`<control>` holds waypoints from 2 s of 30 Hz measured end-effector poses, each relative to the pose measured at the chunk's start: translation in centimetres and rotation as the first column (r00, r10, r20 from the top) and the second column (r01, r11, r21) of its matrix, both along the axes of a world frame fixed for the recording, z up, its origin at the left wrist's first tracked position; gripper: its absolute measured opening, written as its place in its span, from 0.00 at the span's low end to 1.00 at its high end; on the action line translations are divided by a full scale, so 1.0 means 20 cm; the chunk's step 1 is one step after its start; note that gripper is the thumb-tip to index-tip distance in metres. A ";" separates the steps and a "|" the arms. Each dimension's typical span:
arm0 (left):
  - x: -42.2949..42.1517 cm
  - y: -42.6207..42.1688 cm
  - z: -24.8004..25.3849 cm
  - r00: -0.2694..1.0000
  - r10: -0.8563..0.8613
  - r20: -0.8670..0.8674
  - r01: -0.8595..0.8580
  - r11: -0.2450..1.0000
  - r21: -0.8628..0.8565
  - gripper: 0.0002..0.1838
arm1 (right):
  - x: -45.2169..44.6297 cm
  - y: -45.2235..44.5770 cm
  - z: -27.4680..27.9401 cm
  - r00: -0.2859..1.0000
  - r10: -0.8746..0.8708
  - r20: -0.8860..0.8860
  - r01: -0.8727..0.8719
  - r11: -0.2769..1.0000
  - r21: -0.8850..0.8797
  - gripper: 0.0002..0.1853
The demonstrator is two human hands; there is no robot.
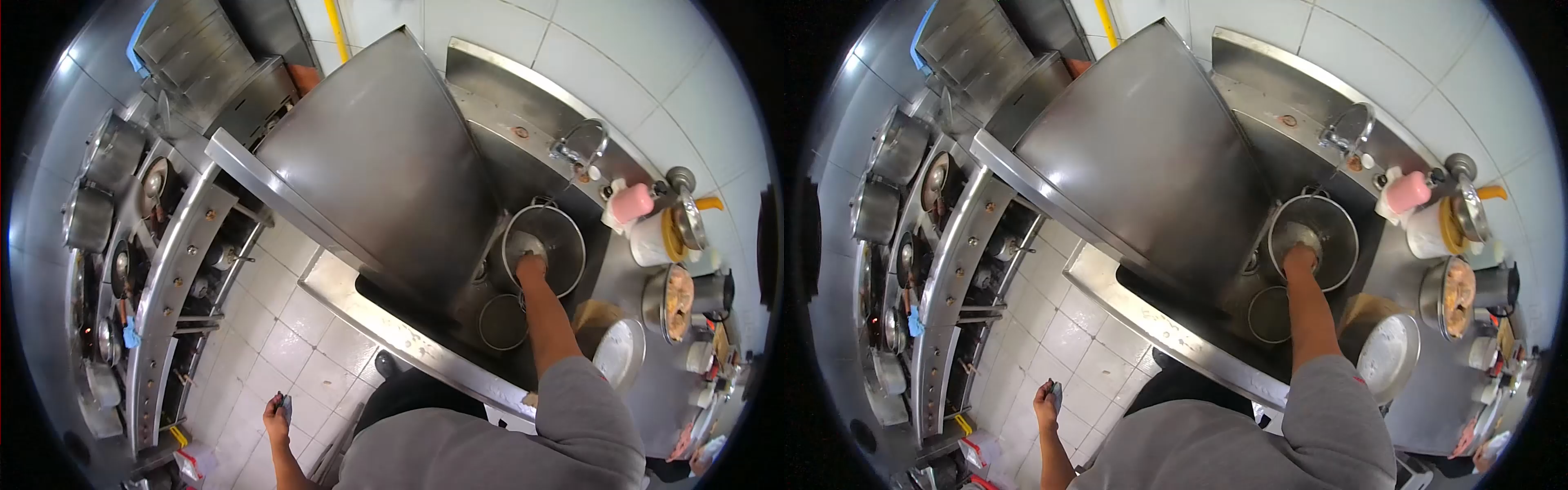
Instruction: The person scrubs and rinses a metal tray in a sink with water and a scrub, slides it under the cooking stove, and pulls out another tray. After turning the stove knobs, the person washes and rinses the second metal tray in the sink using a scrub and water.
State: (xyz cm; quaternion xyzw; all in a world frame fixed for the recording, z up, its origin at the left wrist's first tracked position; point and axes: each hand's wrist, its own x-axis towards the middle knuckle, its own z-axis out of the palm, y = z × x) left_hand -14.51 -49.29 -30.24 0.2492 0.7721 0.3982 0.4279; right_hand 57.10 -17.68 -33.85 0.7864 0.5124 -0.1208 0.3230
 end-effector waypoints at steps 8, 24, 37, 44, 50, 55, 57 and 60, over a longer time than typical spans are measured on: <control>0.36 0.24 0.27 0.999 -0.033 0.005 0.033 0.997 0.064 0.23 | 0.17 -0.03 -0.29 0.844 -0.204 -0.495 0.392 0.865 0.312 0.12; 0.31 0.38 -0.18 0.965 -0.200 0.169 0.190 0.979 0.075 0.19 | -0.33 -0.50 0.78 0.653 0.382 -0.655 0.257 0.701 0.665 0.18; 0.07 0.24 -0.17 0.993 -0.094 0.071 0.096 0.995 -0.034 0.22 | -1.07 0.21 1.55 0.602 0.729 -0.325 -0.464 0.651 0.601 0.31; 0.09 0.32 0.13 0.975 0.015 0.222 -0.029 0.998 0.061 0.22 | -0.69 0.41 1.84 0.728 0.557 -0.399 -0.334 0.797 0.504 0.44; 0.30 0.47 0.56 0.897 -0.143 0.419 0.054 0.975 0.216 0.24 | -0.08 -0.11 1.12 0.763 0.020 -0.646 0.460 0.686 0.564 0.33; 0.65 0.80 0.85 0.833 -0.393 0.390 0.303 0.913 0.273 0.24 | 0.00 -0.46 0.41 0.746 -0.119 -0.656 0.633 0.431 0.643 0.16; 1.01 0.96 1.08 0.779 -0.551 0.300 0.503 0.834 0.226 0.25 | -0.06 -0.53 0.24 0.769 -0.068 -0.636 0.614 0.353 0.706 0.17; 1.65 1.12 1.27 0.409 -0.912 0.011 0.822 0.374 0.429 0.26 | -0.16 -0.64 0.36 0.760 0.022 -0.650 0.598 0.370 0.711 0.23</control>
